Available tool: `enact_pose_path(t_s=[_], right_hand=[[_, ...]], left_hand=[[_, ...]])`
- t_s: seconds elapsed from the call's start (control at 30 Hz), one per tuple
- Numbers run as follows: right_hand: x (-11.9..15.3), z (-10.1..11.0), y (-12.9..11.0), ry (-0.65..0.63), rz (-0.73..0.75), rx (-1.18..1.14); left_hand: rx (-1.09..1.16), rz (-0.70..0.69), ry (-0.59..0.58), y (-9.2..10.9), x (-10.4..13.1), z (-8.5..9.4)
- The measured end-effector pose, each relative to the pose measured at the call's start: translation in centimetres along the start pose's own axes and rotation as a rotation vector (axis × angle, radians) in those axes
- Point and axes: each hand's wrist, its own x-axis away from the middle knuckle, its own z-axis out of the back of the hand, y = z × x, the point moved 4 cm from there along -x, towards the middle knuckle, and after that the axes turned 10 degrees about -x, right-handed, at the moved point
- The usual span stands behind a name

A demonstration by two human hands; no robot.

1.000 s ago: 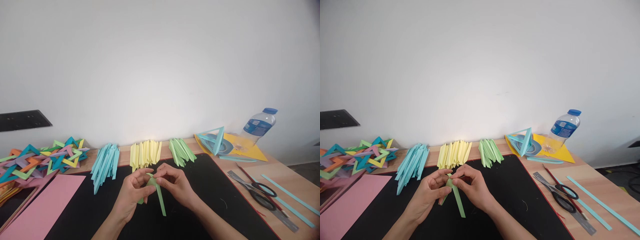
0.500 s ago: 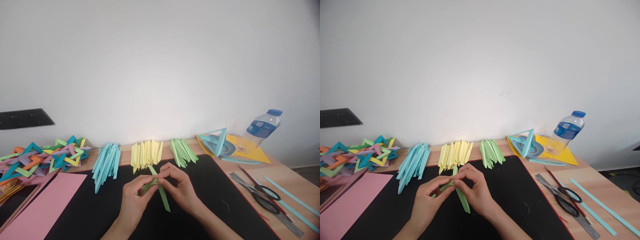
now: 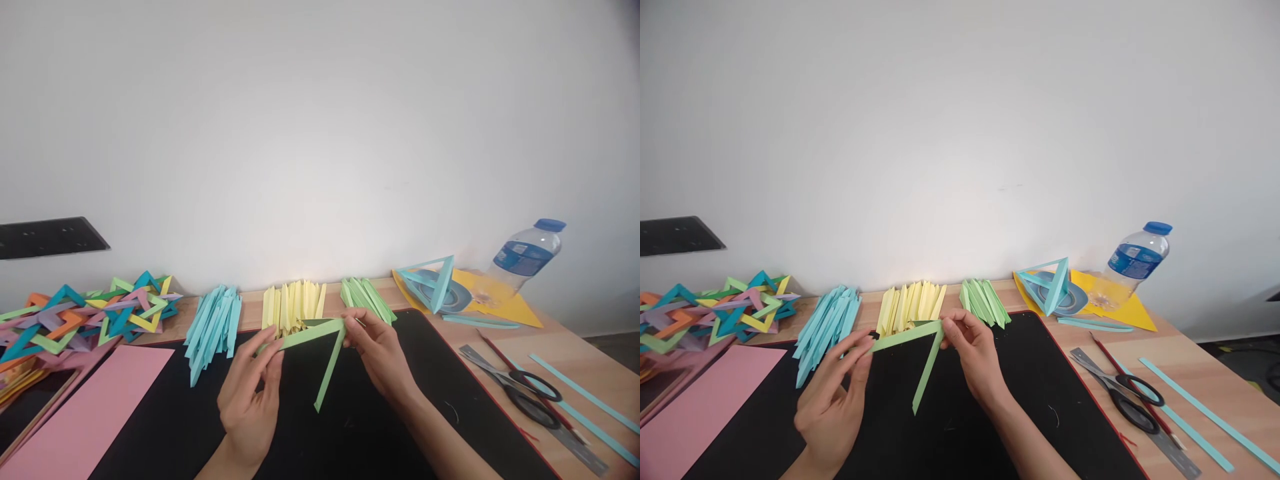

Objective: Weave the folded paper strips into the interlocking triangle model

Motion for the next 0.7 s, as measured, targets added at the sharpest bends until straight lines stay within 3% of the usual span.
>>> enact_pose_path(t_s=[0.2,0.27,0.4,0.6,0.7], right_hand=[[-1.5,1.8,2.2,0.112,-0.227,-0.433],[-1.7,2.0,3.3,0.13,-0.351,-0.6],[-1.9,1.9,4.9,0.127,-0.472,-0.705],[-2.2,2.3,6.4,0.107,-0.567,-0.779],[-2.4,2.5,6.7,0.068,-0.578,-0.8]], left_hand=[[0.062,-0.027,0.186,-0.7,0.2,0.2],[0.106,0.022,0.143,-1.2,0.2,-0.3],[0.093,0.059,0.034,-1.9,0.2,-1.4],[0.048,-0.016,0.192,-2.6,0.2,-1.3],[0.085,0.043,0.095,-3.5,0.2,-2.1]])
